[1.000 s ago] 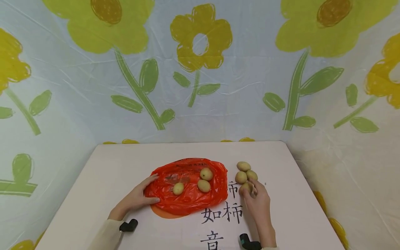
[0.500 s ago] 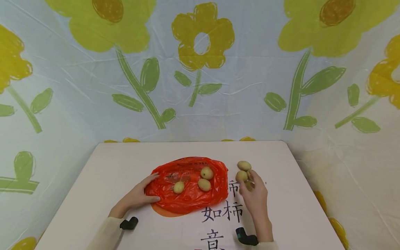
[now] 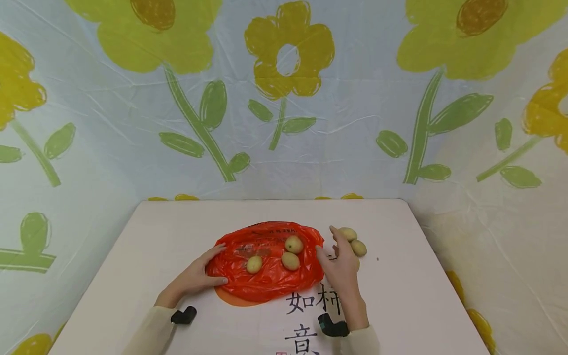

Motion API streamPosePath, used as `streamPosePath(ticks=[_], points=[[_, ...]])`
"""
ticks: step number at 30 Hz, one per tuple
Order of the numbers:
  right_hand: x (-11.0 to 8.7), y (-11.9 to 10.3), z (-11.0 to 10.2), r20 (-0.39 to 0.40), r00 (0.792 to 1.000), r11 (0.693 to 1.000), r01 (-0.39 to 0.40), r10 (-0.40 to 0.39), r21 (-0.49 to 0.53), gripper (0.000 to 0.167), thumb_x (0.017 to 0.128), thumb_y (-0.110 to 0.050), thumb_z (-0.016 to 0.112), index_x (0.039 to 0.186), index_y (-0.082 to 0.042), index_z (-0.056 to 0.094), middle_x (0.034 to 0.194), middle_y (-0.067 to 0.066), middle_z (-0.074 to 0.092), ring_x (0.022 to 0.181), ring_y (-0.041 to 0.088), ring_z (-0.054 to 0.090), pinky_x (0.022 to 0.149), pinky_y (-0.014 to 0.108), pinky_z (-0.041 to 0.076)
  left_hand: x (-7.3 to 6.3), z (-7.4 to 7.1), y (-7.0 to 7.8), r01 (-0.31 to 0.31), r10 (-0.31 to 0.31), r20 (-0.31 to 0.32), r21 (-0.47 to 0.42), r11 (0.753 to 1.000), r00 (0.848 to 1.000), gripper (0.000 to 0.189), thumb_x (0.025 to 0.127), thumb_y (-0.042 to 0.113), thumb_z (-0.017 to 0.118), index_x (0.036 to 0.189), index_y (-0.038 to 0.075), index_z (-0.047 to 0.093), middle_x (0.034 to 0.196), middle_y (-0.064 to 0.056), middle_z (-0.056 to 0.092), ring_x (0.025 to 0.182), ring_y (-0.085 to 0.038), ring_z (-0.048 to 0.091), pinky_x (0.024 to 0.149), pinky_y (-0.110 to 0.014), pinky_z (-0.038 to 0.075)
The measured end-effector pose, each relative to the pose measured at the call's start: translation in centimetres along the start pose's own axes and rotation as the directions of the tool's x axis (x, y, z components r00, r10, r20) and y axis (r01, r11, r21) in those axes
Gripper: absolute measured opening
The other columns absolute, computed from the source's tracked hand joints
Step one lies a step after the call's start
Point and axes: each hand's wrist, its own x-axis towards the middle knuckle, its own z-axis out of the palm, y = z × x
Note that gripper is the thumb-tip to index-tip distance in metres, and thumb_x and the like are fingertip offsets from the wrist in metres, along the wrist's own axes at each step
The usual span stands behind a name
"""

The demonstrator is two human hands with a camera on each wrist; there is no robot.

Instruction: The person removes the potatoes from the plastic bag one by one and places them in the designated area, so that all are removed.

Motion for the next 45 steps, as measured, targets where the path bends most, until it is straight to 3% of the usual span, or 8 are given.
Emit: streamPosePath(ticks=[6, 12, 19, 25, 34, 39, 45], points=[[0.4, -1.5, 2.0, 0.075, 0.992, 0.995, 0.094, -0.097, 0.037, 0.064, 0.091, -0.011, 0.078, 0.148, -0.004, 0.051, 0.148, 0.018, 0.057, 0.136, 0.038, 0.054, 0.107, 0.056, 0.05, -0.1, -0.1, 0.0, 0.001, -0.001, -0.006, -0.009, 1.0, 1.0, 0.097, 0.078, 0.041, 0.088, 0.159, 0.023, 0.039, 0.168, -0.003, 0.034, 0.156, -0.039, 0.027, 0.122, -0.067, 0.026], [0.6, -2.6, 3.6, 0.112, 0.981, 0.988, 0.157, -0.157, 0.011, 0.063, 0.09, -0.01, 0.078, 0.147, -0.004, 0.053, 0.148, 0.017, 0.058, 0.138, 0.037, 0.053, 0.113, 0.058, 0.045, -0.2, 0.0, 0.0, 0.002, -0.002, 0.001, 0.004, 1.0, 1.0, 0.097, 0.078, 0.042, 0.087, 0.16, 0.024, 0.038, 0.168, -0.003, 0.033, 0.156, -0.038, 0.026, 0.122, -0.066, 0.026], [1.6, -4.2, 4.9, 0.274, 0.949, 0.987, 0.156, -0.157, 0.028, 0.069, 0.092, -0.018, 0.078, 0.152, -0.007, 0.046, 0.154, 0.013, 0.051, 0.144, 0.035, 0.048, 0.116, 0.059, 0.041, -0.2, -0.1, 0.0, 0.003, -0.003, -0.001, 0.005, 1.0, 1.0, 0.096, 0.079, 0.042, 0.087, 0.16, 0.024, 0.038, 0.168, -0.002, 0.034, 0.155, -0.038, 0.028, 0.121, -0.066, 0.028], [2.7, -5.4, 6.2, 0.435, 0.892, 0.992, 0.126, -0.12, 0.017, 0.077, 0.093, -0.024, 0.078, 0.158, -0.01, 0.038, 0.16, 0.011, 0.043, 0.148, 0.034, 0.041, 0.117, 0.059, 0.04, -0.2, -0.1, -0.1, 0.008, -0.008, 0.005, 0.005, 1.0, 1.0, 0.096, 0.079, 0.043, 0.087, 0.16, 0.025, 0.038, 0.168, -0.001, 0.033, 0.155, -0.038, 0.027, 0.121, -0.067, 0.029], [3.6, -5.6, 8.2, 0.579, 0.803, 0.985, 0.175, -0.144, 0.001, 0.077, 0.093, -0.027, 0.077, 0.158, -0.012, 0.037, 0.158, 0.013, 0.046, 0.144, 0.036, 0.045, 0.109, 0.057, 0.05, -0.1, -0.3, 0.2, 0.012, -0.012, 0.006, 0.001, 1.0, 1.0, 0.096, 0.079, 0.043, 0.087, 0.16, 0.024, 0.038, 0.168, 0.0, 0.032, 0.156, -0.036, 0.026, 0.121, -0.065, 0.029], [3.8, -5.6, 8.8, 0.629, 0.767, 0.983, 0.181, -0.129, -0.019, 0.077, 0.092, -0.029, 0.077, 0.157, -0.014, 0.038, 0.157, 0.012, 0.047, 0.143, 0.034, 0.047, 0.106, 0.059, 0.051, 0.0, -0.3, 0.4, 0.018, -0.018, 0.004, -0.013, 1.0, 1.0, 0.096, 0.078, 0.042, 0.088, 0.159, 0.024, 0.04, 0.168, 0.0, 0.033, 0.156, -0.037, 0.026, 0.12, -0.066, 0.029], [3.4, -5.0, 9.7, 0.728, 0.683, 0.993, 0.119, -0.066, -0.022, 0.076, 0.093, -0.031, 0.077, 0.156, -0.011, 0.04, 0.156, 0.012, 0.048, 0.14, 0.036, 0.049, 0.108, 0.058, 0.05, 0.1, -0.2, 0.2, 0.022, -0.022, 0.008, -0.001, 1.0, 1.0, 0.096, 0.078, 0.043, 0.087, 0.159, 0.025, 0.039, 0.168, 0.0, 0.033, 0.156, -0.037, 0.025, 0.121, -0.066, 0.029]])
